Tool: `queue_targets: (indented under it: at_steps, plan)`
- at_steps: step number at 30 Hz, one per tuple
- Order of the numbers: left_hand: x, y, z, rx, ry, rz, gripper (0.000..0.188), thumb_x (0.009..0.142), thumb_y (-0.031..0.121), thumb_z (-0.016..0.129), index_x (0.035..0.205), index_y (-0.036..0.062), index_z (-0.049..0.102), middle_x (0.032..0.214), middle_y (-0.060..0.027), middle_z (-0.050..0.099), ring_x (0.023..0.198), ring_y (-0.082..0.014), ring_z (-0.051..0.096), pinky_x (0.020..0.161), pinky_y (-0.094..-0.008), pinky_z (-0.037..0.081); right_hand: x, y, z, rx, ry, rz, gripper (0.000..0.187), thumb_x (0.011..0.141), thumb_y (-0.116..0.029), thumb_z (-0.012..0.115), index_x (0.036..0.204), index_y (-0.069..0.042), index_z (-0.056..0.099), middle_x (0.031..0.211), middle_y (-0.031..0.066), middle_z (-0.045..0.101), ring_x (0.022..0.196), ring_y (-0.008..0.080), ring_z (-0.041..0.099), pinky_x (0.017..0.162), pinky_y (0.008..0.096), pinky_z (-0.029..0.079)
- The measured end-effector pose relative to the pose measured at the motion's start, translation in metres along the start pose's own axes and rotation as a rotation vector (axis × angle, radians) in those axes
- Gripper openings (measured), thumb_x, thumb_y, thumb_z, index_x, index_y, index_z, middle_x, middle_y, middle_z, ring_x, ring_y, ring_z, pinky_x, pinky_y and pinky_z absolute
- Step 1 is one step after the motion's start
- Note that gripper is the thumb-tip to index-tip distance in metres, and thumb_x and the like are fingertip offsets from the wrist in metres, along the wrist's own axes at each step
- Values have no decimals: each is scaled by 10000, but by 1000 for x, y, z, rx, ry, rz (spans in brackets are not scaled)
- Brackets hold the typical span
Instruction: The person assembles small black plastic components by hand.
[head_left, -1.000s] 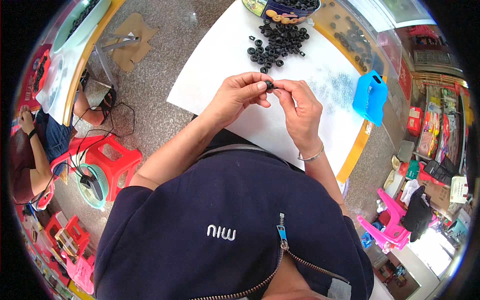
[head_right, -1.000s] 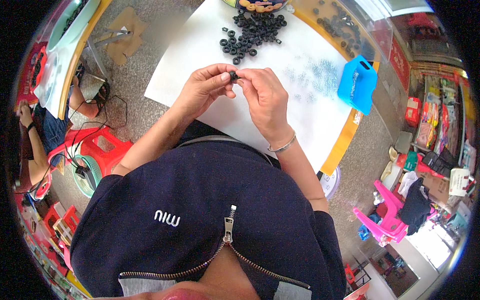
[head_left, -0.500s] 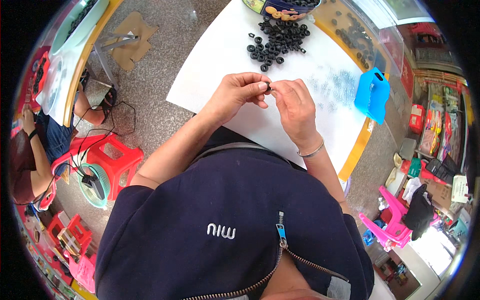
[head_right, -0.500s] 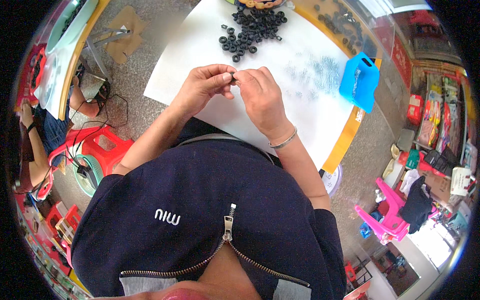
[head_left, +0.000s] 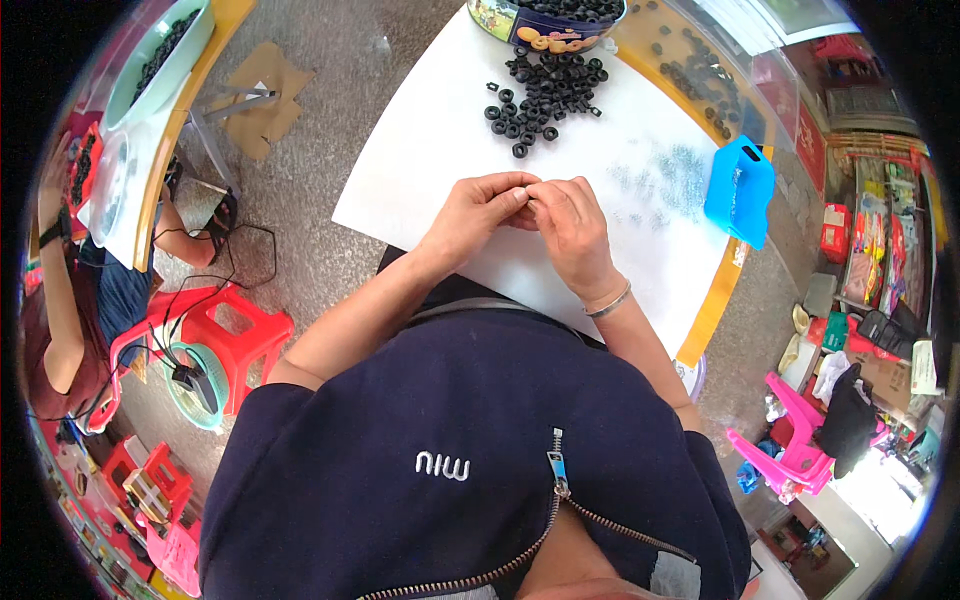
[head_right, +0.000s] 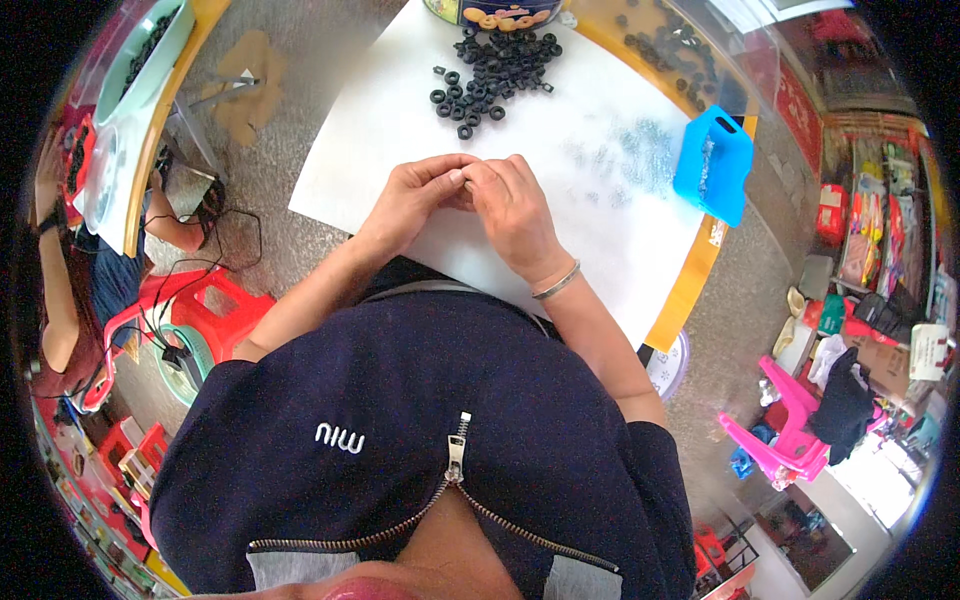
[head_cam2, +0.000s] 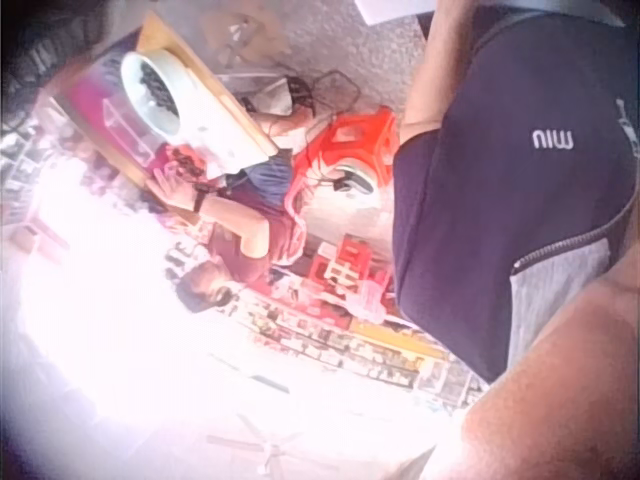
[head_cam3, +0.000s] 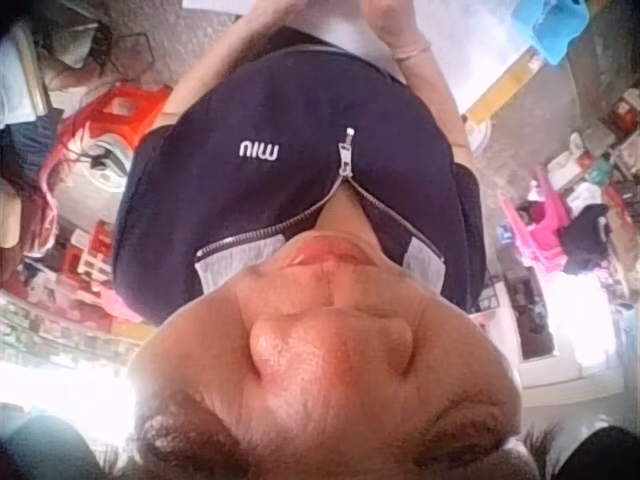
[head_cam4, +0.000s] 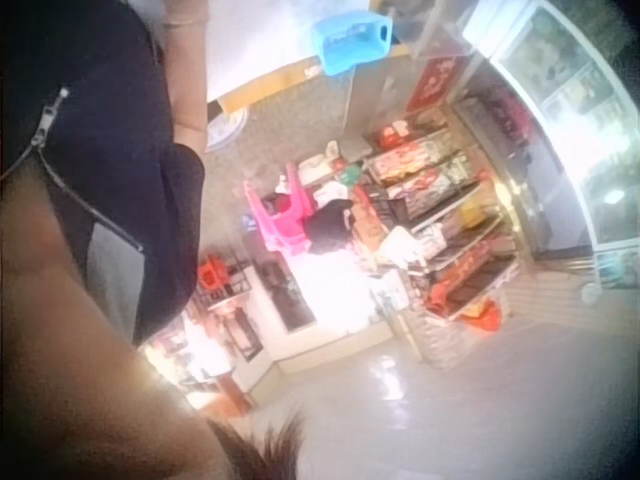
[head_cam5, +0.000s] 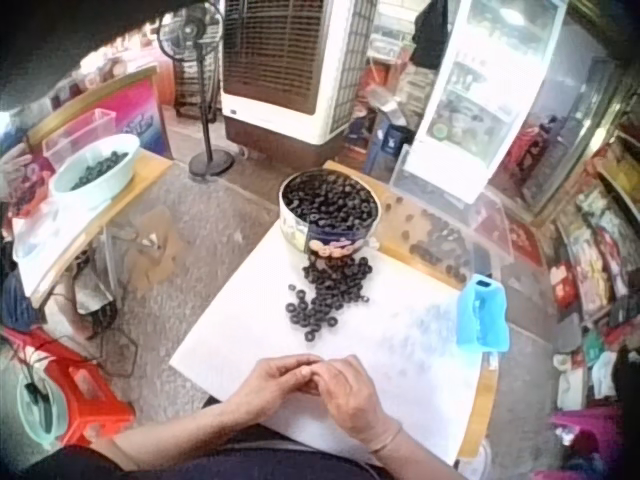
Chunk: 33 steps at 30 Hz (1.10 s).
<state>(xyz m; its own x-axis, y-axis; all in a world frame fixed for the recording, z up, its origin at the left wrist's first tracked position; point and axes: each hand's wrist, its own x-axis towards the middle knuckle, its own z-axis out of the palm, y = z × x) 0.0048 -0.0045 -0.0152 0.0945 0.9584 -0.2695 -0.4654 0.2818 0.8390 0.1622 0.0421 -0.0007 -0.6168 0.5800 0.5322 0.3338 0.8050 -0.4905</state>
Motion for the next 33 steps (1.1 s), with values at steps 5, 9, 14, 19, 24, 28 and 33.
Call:
queue_targets:
  at_steps: [5, 9, 14, 19, 24, 28, 33]
  plan:
    - [0, 10, -2, 120, -93, 1, 337, 913, 139, 608, 1176, -70, 583, 995, -99, 659, 865, -142, 634, 814, -285, 535, -5, -7, 0, 118, 27, 160, 225, 778, 45, 607, 992, -25, 604, 900, 89, 596, 792, 248, 538, 706, 338, 474]
    - [3, 11, -8, 51, -125, -105, 286, 899, 137, 625, 1101, -65, 627, 928, -87, 666, 814, -133, 640, 777, -271, 543, -5, -11, 0, 162, 22, 202, 208, 783, 36, 610, 981, -29, 621, 895, 79, 588, 813, 239, 538, 716, 332, 472]
    - [6, 13, -15, -69, -174, -189, 274, 905, 128, 613, 1112, -51, 626, 901, -80, 662, 770, -130, 632, 749, -269, 550, -3, -13, -6, 239, -31, 273, 222, 794, -3, 617, 1014, -25, 621, 933, 73, 571, 852, 230, 542, 746, 329, 468]
    - [1, 12, -9, -169, -103, -229, 290, 926, 149, 588, 1134, -51, 611, 859, -65, 652, 735, -126, 618, 728, -265, 555, 2, -13, -5, 194, 79, 251, 188, 883, -139, 587, 1024, -19, 622, 982, 98, 563, 892, 227, 549, 780, 314, 464]
    - [-10, -1, 9, -232, -154, -274, 203, 943, 176, 571, 1002, -4, 644, 809, -45, 627, 683, -110, 578, 656, -250, 502, -7, -28, 15, 591, 87, 488, 306, 992, -272, 453, 986, -13, 616, 985, 121, 571, 867, 217, 570, 765, 297, 463]
    - [-11, -7, 9, -190, -180, -286, 202, 939, 218, 578, 938, 23, 628, 805, -36, 618, 699, -109, 584, 629, -259, 491, -11, -29, 15, 466, 98, 500, 236, 962, -218, 500, 968, -8, 607, 994, 126, 571, 800, 224, 580, 726, 297, 475]
    - [-7, 7, 8, -243, -158, -271, 227, 955, 207, 547, 994, -1, 629, 813, -40, 621, 699, -111, 579, 647, -258, 493, -3, -31, 5, 434, 117, 496, 185, 923, -163, 540, 1015, -21, 614, 1037, 117, 570, 911, 253, 556, 786, 326, 464]
